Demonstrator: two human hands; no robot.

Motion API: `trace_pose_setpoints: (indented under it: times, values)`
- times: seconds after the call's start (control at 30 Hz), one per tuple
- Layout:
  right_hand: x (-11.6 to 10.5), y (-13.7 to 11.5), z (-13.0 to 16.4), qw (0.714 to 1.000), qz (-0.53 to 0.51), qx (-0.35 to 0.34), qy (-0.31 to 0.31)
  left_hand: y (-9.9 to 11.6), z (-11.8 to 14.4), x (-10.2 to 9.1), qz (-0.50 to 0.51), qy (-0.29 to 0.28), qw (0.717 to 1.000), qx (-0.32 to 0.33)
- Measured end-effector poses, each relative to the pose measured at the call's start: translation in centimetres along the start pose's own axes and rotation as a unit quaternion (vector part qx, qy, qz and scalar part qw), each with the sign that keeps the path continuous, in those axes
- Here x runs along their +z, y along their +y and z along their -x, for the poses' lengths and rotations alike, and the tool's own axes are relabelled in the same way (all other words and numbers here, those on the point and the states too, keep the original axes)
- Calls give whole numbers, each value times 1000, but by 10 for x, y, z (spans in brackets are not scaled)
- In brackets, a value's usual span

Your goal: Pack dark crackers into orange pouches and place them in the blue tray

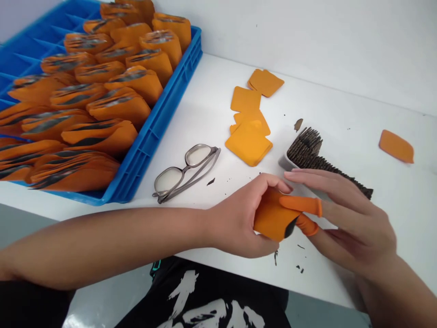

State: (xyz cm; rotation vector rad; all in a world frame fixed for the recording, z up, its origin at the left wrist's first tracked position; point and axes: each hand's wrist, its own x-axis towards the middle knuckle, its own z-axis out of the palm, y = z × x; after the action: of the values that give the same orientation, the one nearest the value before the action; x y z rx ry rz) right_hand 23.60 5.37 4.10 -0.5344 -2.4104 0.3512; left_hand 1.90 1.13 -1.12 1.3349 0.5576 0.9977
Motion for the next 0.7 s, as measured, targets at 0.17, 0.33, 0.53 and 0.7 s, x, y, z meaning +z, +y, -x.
trace_pose_setpoints:
  times: [0.17, 0.33, 0.53, 0.7]
  values:
    - [-3, 2, -1, 995, 4, 16, 101, 5, 0, -2, -101, 29, 994, 8]
    - [1, 6, 4, 985, 30, -8, 167, 4, 2, 2, -148, 59, 985, -60]
    - [3, 11, 7, 978, 48, -22, 201, 43, 29, -4, -202, -56, 961, -181]
    - [8, 17, 4, 967, 84, -55, 234, 65, 143, 7, -283, -81, 949, -109]
